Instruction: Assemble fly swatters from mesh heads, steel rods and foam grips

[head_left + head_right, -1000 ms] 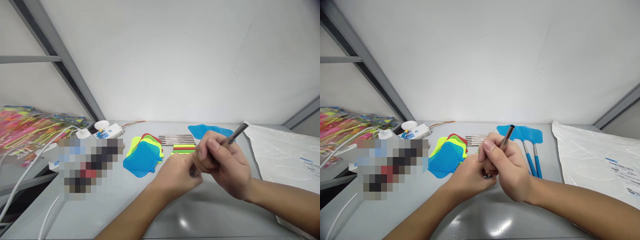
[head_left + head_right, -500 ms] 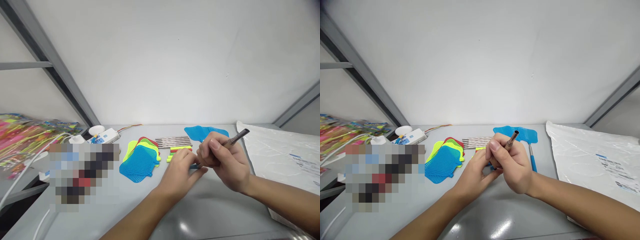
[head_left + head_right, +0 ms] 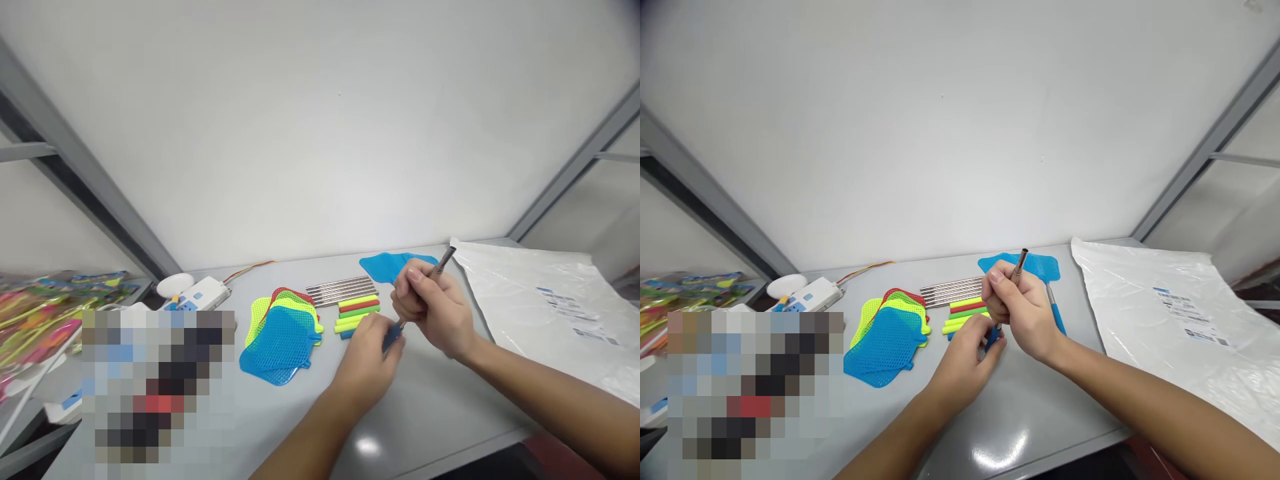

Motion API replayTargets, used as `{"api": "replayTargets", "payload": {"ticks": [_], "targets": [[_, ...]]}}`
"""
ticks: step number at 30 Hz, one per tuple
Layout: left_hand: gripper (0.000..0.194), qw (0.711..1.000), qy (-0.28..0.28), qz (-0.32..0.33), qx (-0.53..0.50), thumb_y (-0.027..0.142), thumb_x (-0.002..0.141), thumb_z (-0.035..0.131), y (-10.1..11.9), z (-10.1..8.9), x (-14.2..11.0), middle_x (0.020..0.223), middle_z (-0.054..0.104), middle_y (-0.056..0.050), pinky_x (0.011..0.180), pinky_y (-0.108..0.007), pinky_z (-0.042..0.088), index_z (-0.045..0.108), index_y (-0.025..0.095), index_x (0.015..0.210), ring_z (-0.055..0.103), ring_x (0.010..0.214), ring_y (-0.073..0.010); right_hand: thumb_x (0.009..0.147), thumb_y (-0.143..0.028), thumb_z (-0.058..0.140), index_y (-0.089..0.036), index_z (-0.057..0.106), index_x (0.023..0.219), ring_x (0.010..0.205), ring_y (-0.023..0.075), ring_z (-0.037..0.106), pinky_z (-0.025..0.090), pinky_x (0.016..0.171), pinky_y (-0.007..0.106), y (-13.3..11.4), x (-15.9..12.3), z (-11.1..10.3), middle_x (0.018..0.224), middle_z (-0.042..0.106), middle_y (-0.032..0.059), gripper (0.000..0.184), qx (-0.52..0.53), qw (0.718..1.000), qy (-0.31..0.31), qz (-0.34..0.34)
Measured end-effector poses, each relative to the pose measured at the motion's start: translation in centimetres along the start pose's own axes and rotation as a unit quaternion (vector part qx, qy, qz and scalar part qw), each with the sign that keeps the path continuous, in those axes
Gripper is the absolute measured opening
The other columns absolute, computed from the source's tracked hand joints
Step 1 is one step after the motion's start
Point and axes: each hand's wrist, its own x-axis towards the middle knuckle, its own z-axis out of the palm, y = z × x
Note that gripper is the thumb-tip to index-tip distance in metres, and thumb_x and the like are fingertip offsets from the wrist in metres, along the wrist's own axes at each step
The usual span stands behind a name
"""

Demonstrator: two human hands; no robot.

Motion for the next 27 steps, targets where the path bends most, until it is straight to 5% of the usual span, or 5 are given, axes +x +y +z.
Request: {"api": "replayTargets", "payload": {"ticks": [8, 13, 18, 21, 27], "targets": [[0.007, 0.998, -0.054, 0.0, -0.037, 0.02, 0.09, 0.053, 0.3, -0.1, 0.1, 0.1, 0.065, -0.005, 0.085, -0.034, 0.045, 0.059, 0.02, 0.094, 0.058, 0.092, -0.0212, 0.094, -0.042, 0.049, -0.019, 0.055, 0.074, 0.048, 0.0099, 0.034, 0.032, 0.049, 0.025, 2.7, -1.8, -0.7, 0.051, 0.036, -0.0068, 0.031, -0.032, 0.998, 0.011, 0.054], [0.015, 0.997, -0.076, -0.011, -0.01, 0.024, 0.093, 0.049, 1.1, -0.1, 0.3, 0.104, 0.066, -0.005, 0.084, -0.034, 0.044, 0.057, 0.021, 0.106, 0.059, 0.095, -0.0223, 0.09, -0.036, 0.058, -0.02, 0.063, 0.087, 0.068, 0.0143, 0.053, 0.041, 0.065, 0.029, 0.9, -2.0, -2.0, 0.069, 0.054, -0.0007, 0.018, -0.068, 0.994, -0.04, 0.076], [0.02, 0.999, -0.038, -0.002, 0.023, 0.035, 0.095, 0.046, 2.0, -0.5, -0.3, 0.078, 0.06, 0.0, 0.067, -0.027, 0.039, 0.058, 0.02, 0.09, 0.052, 0.071, -0.0151, 0.094, -0.035, 0.05, -0.019, 0.058, 0.07, 0.044, 0.0071, 0.023, 0.041, 0.058, 0.026, -2.5, -2.2, -2.2, 0.05, 0.022, -0.0091, 0.03, 0.108, 0.988, 0.027, 0.109], [0.033, 0.995, 0.038, 0.006, -0.089, 0.045, 0.097, 0.042, 3.4, -0.6, -0.8, 0.07, 0.055, 0.0, 0.063, -0.027, 0.039, 0.059, 0.018, 0.086, 0.05, 0.065, -0.0135, 0.094, -0.037, 0.047, -0.02, 0.047, 0.062, 0.042, 0.0075, 0.014, 0.032, 0.046, 0.023, -4.4, -2.7, -1.8, 0.049, 0.013, -0.0092, 0.037, 0.171, 0.977, 0.091, 0.084], [0.065, 0.86, 0.052, -0.023, -0.508, 0.067, 0.094, 0.016, 7.8, -1.4, -1.9, 0.1, 0.064, -0.012, 0.087, -0.039, 0.048, 0.059, 0.017, 0.097, 0.059, 0.093, -0.0223, 0.097, -0.047, 0.04, -0.022, 0.038, 0.064, 0.04, 0.0086, 0.007, 0.025, 0.039, 0.023, -5.9, -4.6, 0.0, 0.049, 0.008, -0.0093, 0.041, 0.246, 0.963, 0.106, 0.029]]}}
